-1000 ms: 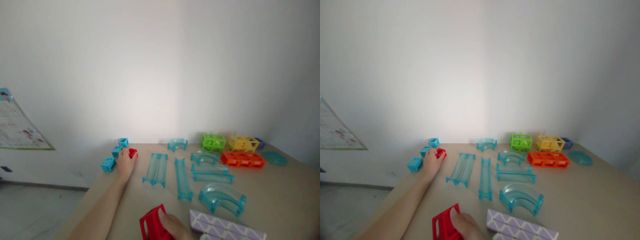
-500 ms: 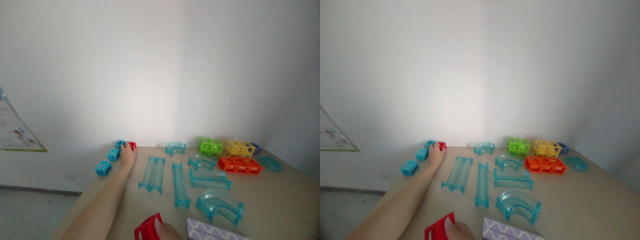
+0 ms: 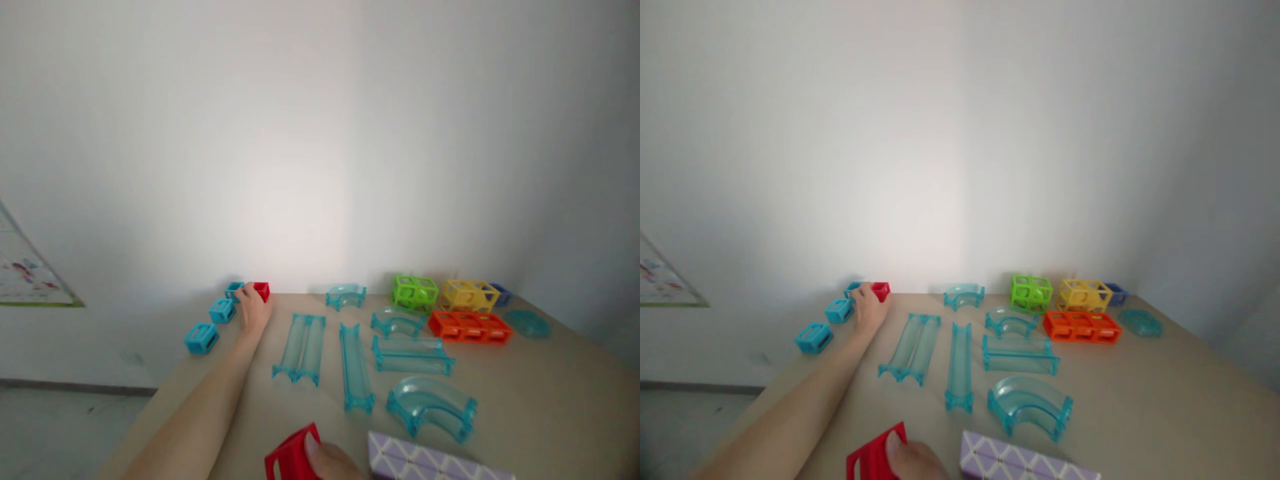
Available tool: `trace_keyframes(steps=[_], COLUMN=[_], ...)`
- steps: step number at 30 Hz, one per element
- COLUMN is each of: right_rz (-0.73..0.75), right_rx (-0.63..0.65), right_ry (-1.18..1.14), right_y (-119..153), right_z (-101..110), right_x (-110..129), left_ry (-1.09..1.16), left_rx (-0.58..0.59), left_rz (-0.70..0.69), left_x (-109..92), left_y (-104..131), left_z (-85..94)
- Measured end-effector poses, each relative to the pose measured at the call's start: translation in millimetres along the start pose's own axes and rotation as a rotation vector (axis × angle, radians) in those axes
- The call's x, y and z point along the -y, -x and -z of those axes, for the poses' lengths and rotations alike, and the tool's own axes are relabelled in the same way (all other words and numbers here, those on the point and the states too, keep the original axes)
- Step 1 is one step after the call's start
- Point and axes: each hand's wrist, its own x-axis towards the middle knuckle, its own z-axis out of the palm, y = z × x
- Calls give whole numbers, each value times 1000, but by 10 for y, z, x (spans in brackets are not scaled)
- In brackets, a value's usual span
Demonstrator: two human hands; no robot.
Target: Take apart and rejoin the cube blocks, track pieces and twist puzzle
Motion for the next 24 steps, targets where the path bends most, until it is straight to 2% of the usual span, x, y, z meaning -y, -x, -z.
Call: trace_keyframes(steps=[3,5,8,10,11,13,15,16,18,19,22,24], right_rz=[-6,-51,-172,-213,-202,-116,15,70,126,131,127,123], right_rx=[61,86,85,75,66,41,20,12,-1,-11,-44,-67], right_ry=[-177,-323,-495,-556,-567,-536,-440,-393,-302,-267,-192,-155], right_y=[44,68,88,85,79,66,60,63,74,81,85,71], right_z=[-90,-144,-192,-211,-220,-240,-255,-259,-257,-250,-210,-175], right_x=[11,1,-21,-30,-29,-13,22,44,89,107,120,85], left_ry=[96,162,270,336,399,768,847,837,825,830,833,805], left_rx=[-24,-24,-1,52,116,474,740,792,798,787,715,576], left_rz=[13,61,131,122,106,15,-215,-338,-480,-505,-479,-422], left_x=[-40,-43,-50,-85,-117,-210,-330,-390,-487,-516,-521,-478], left_y=[214,456,918,1204,1316,1467,1536,1553,1583,1601,1662,1661], left_z=[167,320,638,885,1004,1203,1327,1360,1385,1385,1377,1372])
